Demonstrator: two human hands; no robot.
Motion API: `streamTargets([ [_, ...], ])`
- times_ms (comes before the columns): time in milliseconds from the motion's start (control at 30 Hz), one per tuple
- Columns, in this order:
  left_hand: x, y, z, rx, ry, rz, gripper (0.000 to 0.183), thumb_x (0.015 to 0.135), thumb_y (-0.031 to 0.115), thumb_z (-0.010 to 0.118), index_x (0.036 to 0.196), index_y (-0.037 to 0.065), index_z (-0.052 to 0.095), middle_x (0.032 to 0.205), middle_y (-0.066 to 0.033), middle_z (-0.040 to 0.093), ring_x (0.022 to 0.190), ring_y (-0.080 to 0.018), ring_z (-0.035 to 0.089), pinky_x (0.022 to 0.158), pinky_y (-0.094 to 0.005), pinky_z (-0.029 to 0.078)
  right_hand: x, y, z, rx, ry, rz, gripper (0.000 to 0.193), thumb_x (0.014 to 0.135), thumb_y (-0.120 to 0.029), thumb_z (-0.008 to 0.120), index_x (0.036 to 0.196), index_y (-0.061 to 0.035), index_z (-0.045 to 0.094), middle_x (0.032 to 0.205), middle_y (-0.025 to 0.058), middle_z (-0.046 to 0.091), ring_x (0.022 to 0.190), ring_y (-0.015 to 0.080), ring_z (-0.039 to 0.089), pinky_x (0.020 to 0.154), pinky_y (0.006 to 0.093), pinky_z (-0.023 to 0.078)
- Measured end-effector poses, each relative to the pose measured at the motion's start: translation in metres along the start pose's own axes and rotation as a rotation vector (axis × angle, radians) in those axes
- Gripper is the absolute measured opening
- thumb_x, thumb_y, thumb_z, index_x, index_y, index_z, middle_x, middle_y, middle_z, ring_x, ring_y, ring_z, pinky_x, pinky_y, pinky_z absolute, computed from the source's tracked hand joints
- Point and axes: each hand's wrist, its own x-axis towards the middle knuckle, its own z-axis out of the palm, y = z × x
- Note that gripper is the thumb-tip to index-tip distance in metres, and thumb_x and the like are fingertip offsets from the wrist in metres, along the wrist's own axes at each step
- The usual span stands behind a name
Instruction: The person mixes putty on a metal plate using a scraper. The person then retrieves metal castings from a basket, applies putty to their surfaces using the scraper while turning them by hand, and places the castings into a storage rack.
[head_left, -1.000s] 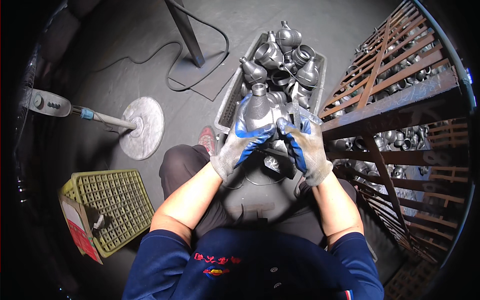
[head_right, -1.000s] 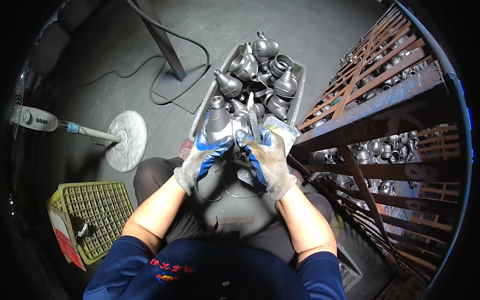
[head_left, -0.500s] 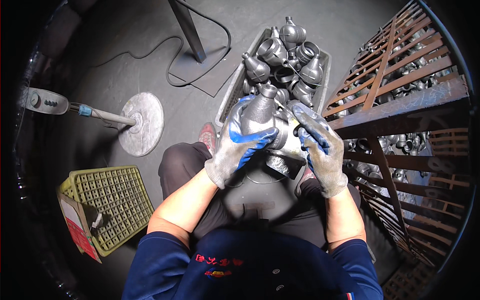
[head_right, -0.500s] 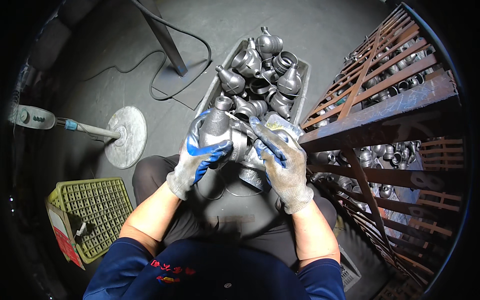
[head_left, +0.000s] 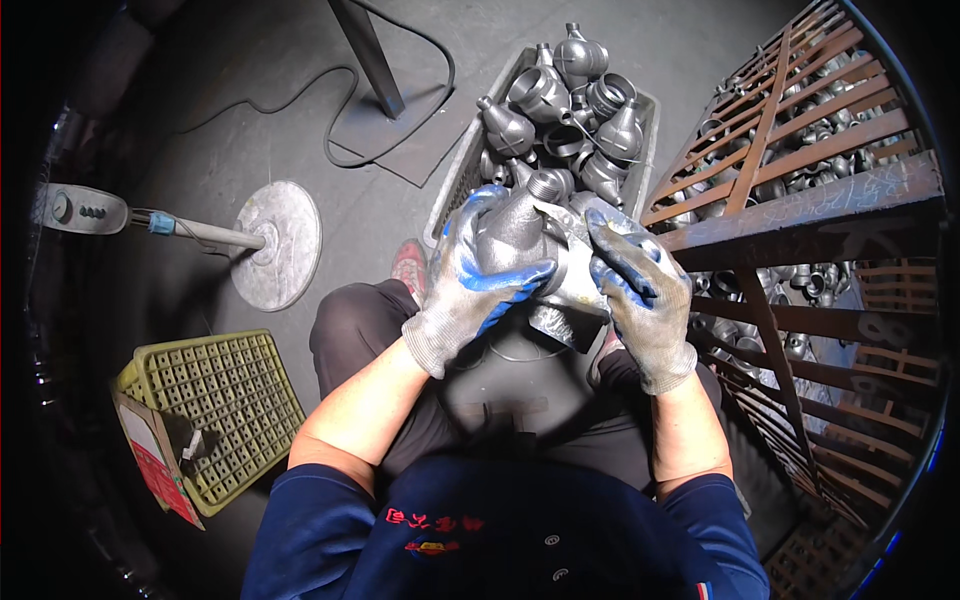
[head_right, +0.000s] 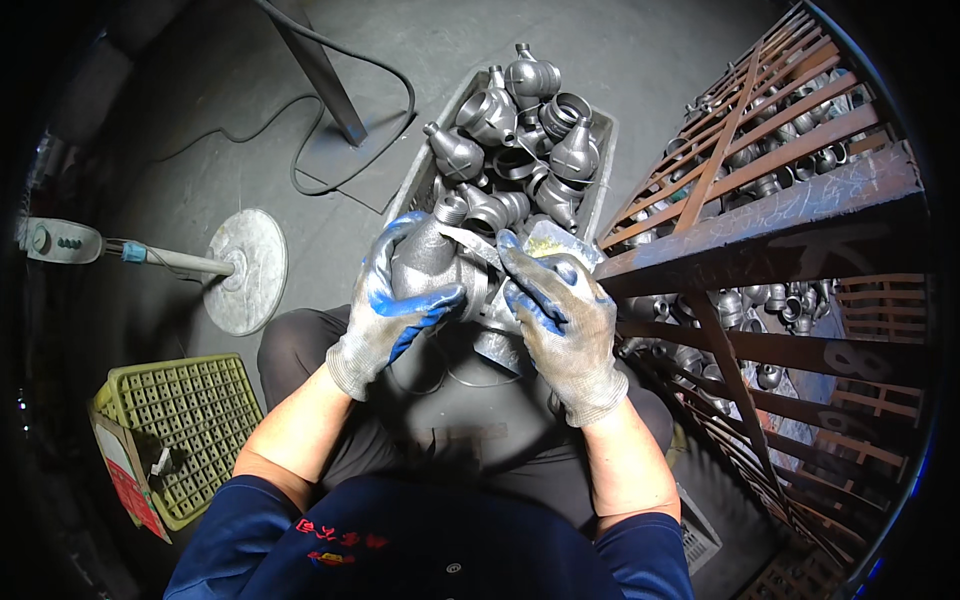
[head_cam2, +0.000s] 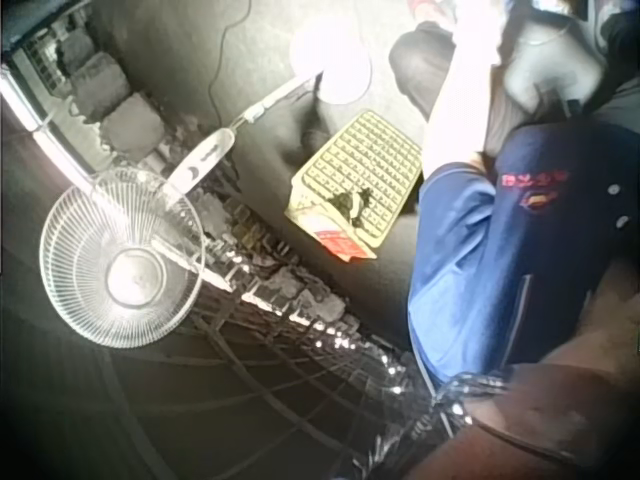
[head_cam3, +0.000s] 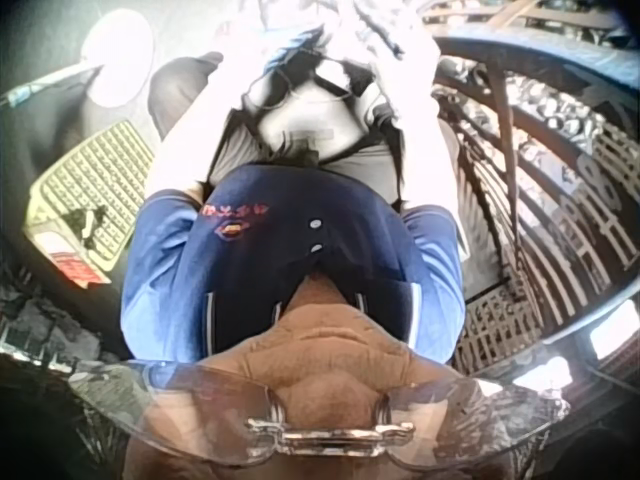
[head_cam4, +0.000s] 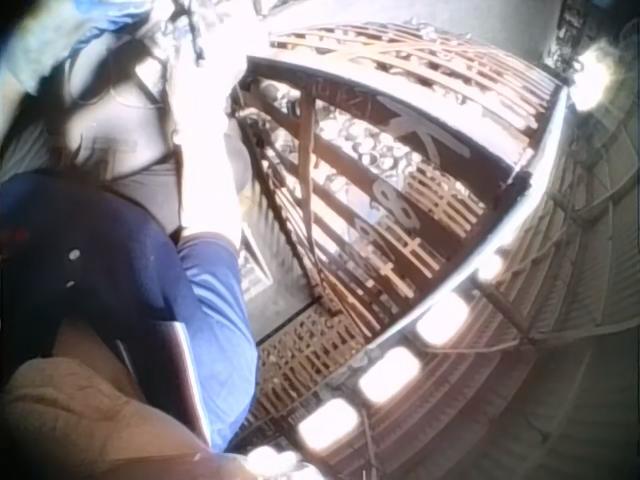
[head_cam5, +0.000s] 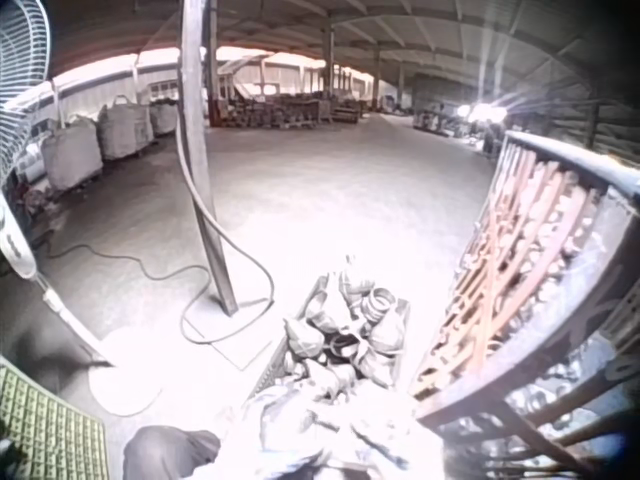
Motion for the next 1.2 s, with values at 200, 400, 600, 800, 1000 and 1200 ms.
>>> streamTargets([
  [200, 0.001, -0.003, -0.001, 0.028, -0.006, 0.015, 0.078, 0.063, 0.014, 0.084, 0.126, 0.004, 0.039, 0.118, -0.0112, 0.05, 0.105, -0.0186, 0.053, 0.086, -0.031, 0.049, -0.003, 0.005, 0.004, -0.007, 0.019, 0.006, 0.046, 0.067, 0.003, 0.064, 0.111, -0.0092, 0.064, 0.09, 0.0161, 0.061, 0.081, 0.0327, 0.06, 0.072, 0.0356, 0.049],
  [400, 0.004, -0.009, -0.007, 0.291, 0.023, 0.078, 0.083, 0.061, 0.02, 0.085, 0.126, 0.001, 0.039, 0.116, -0.013, 0.051, 0.103, -0.0216, 0.054, 0.086, -0.0339, 0.047, -0.002, 0.003, 0.004, -0.101, 0.008, -0.059, 0.045, 0.068, 0.002, 0.065, 0.112, -0.0109, 0.063, 0.085, 0.0145, 0.06, 0.078, 0.0327, 0.059, 0.069, 0.0368, 0.049],
  [600, 0.003, -0.001, -0.005, 0.451, 0.048, 0.137, 0.081, 0.061, 0.024, 0.084, 0.126, 0.0, 0.04, 0.113, -0.0159, 0.053, 0.103, -0.0251, 0.055, 0.085, -0.0356, 0.047, -0.003, 0.002, 0.004, -0.106, 0.016, -0.059, 0.045, 0.068, 0.001, 0.065, 0.111, -0.0105, 0.063, 0.085, 0.0143, 0.06, 0.078, 0.032, 0.06, 0.067, 0.036, 0.049],
  [800, 0.001, -0.001, -0.006, 0.741, 0.089, 0.165, 0.086, 0.059, 0.033, 0.083, 0.126, -0.001, 0.04, 0.118, -0.0207, 0.049, 0.111, -0.0336, 0.051, 0.09, -0.0416, 0.044, -0.004, 0.002, 0.001, -0.03, -0.007, -0.006, 0.043, 0.069, 0.002, 0.064, 0.111, -0.0096, 0.063, 0.087, 0.0151, 0.06, 0.078, 0.0332, 0.06, 0.069, 0.0366, 0.049],
  [1000, 0.001, -0.004, -0.006, 0.824, 0.109, 0.226, 0.089, 0.059, 0.037, 0.083, 0.127, 0.0, 0.04, 0.12, -0.0208, 0.048, 0.111, -0.0359, 0.05, 0.092, -0.0434, 0.043, -0.007, 0.003, -0.003, 0.053, -0.082, 0.042, 0.043, 0.069, 0.003, 0.061, 0.111, -0.0083, 0.063, 0.097, 0.0155, 0.063, 0.088, 0.0334, 0.061, 0.076, 0.036, 0.049],
  [1200, 0.002, 0.004, -0.002, 0.591, 0.047, 0.162, 0.08, 0.063, 0.028, 0.083, 0.126, 0.002, 0.041, 0.117, -0.015, 0.05, 0.106, -0.0249, 0.053, 0.088, -0.0362, 0.046, -0.008, 0.008, -0.007, 0.128, -0.129, 0.137, 0.04, 0.072, 0.001, 0.059, 0.111, -0.0068, 0.063, 0.1, 0.0165, 0.063, 0.093, 0.0333, 0.061, 0.083, 0.0347, 0.048],
])
